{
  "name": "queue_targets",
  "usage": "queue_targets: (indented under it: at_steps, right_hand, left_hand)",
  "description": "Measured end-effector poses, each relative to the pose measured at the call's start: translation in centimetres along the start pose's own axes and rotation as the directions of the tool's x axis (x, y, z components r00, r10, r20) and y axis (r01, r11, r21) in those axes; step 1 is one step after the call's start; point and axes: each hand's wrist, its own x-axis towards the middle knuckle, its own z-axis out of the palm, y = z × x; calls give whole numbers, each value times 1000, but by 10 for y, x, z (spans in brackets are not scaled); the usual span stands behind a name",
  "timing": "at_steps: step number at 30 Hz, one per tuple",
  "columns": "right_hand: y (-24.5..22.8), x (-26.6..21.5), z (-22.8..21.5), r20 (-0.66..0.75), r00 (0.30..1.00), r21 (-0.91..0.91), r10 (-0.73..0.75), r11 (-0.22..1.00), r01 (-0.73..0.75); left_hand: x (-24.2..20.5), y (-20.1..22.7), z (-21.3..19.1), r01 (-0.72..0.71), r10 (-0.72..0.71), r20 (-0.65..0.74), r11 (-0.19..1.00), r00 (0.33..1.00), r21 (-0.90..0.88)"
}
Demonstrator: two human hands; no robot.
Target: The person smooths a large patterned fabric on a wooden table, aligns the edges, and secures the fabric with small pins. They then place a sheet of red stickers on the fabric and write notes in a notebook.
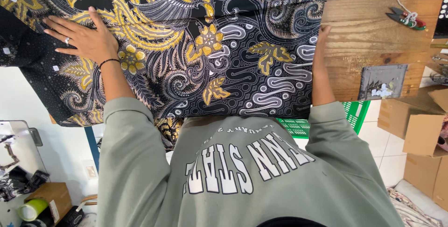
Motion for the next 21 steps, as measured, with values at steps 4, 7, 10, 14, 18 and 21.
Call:
queue_targets:
  at_steps: [4, 7, 10, 14, 18, 21]
  right_hand:
    - [-92, -61, -52, 247, 935, -502, -253, 792, 347]
    - [-162, -94, -66, 123, 890, -620, -439, 666, 414]
    - [-186, -155, -12, 100, 806, -527, -583, 656, 540]
    - [-183, -190, 119, 533, 523, -276, -665, 448, 850]
    - [-166, -161, 142, 534, 590, -398, -606, 436, 807]
    - [-156, -117, 104, 446, 780, -658, -439, 429, 619]
  left_hand:
    - [-6, 5, -9, 17, -16, 21, 1000, 1000, -18]
    - [-9, 8, -13, 12, -12, 7, 1000, 1000, 6]
    - [-10, 11, -17, 27, -27, 31, 1000, 999, 13]
    - [-16, 15, -24, 45, -46, 57, 999, 997, 16]
    - [-18, 16, -29, 33, -34, 51, 999, 998, 16]
    - [-17, 15, -28, 35, -36, 55, 999, 998, 17]
